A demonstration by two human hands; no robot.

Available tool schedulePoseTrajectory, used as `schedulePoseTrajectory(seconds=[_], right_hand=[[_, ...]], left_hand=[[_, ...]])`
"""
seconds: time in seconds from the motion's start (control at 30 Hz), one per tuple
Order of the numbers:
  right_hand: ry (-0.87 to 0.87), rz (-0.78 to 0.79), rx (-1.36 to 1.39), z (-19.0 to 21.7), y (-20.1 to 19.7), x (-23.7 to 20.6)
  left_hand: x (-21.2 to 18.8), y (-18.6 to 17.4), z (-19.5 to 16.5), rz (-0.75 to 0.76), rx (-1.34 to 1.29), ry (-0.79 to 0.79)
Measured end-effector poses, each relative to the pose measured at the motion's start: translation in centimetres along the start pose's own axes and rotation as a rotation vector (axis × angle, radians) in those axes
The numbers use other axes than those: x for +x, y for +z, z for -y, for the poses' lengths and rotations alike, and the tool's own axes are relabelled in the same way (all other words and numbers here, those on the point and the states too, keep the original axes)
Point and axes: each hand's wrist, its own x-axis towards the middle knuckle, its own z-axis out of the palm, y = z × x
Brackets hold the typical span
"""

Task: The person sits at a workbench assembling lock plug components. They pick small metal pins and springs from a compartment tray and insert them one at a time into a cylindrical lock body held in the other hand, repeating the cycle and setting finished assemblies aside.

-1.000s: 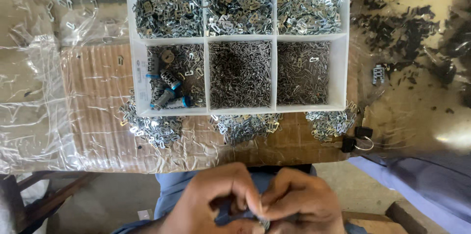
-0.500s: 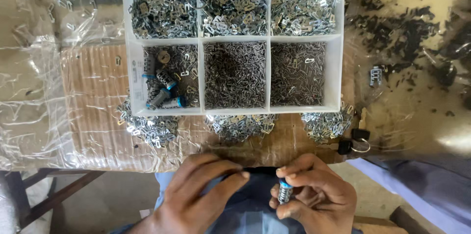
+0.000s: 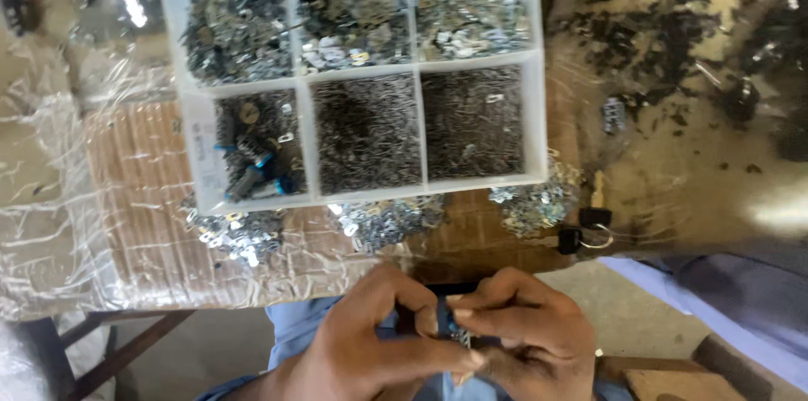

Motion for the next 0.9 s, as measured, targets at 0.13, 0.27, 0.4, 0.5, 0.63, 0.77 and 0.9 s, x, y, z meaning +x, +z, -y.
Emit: schedulePoseTrajectory(seconds=[0.13, 0.27, 0.4, 0.5, 0.63, 0.77, 0.9], right_hand=[[-0.182, 0.127, -0.104, 0.9, -1.9, 0.0], [-0.042, 0.072, 0.126, 1.4, -3.1, -0.1], [-0.012, 0.067, 0.247, -0.4, -3.8, -1.4], [-0.139, 0.077, 0.114, -1.6, -3.8, -2.3], [-0.111, 0.107, -0.073, 0.5, -3.4, -1.5], [-0.344, 0.056, -0.489, 4.2, -4.7, 0.1], [-0.304, 0.058, -0.455, 2.8, -8.9, -0.2]], left_hand=[[0.8, 1.0, -0.6, 0.090, -0.446, -0.377], [2.7, 1.4, -1.4, 0.121, 0.033, 0.080], [3.8, 0.5, -2.1, 0.247, 0.209, 0.242], [4.1, 0.9, -1.0, 0.318, -0.182, -0.040], [3.7, 2.7, 1.0, 0.328, -0.683, -0.549], [4.5, 4.3, 0.6, 0.254, -0.748, -0.469], [7.9, 4.6, -1.9, 0.058, 0.181, 0.119]])
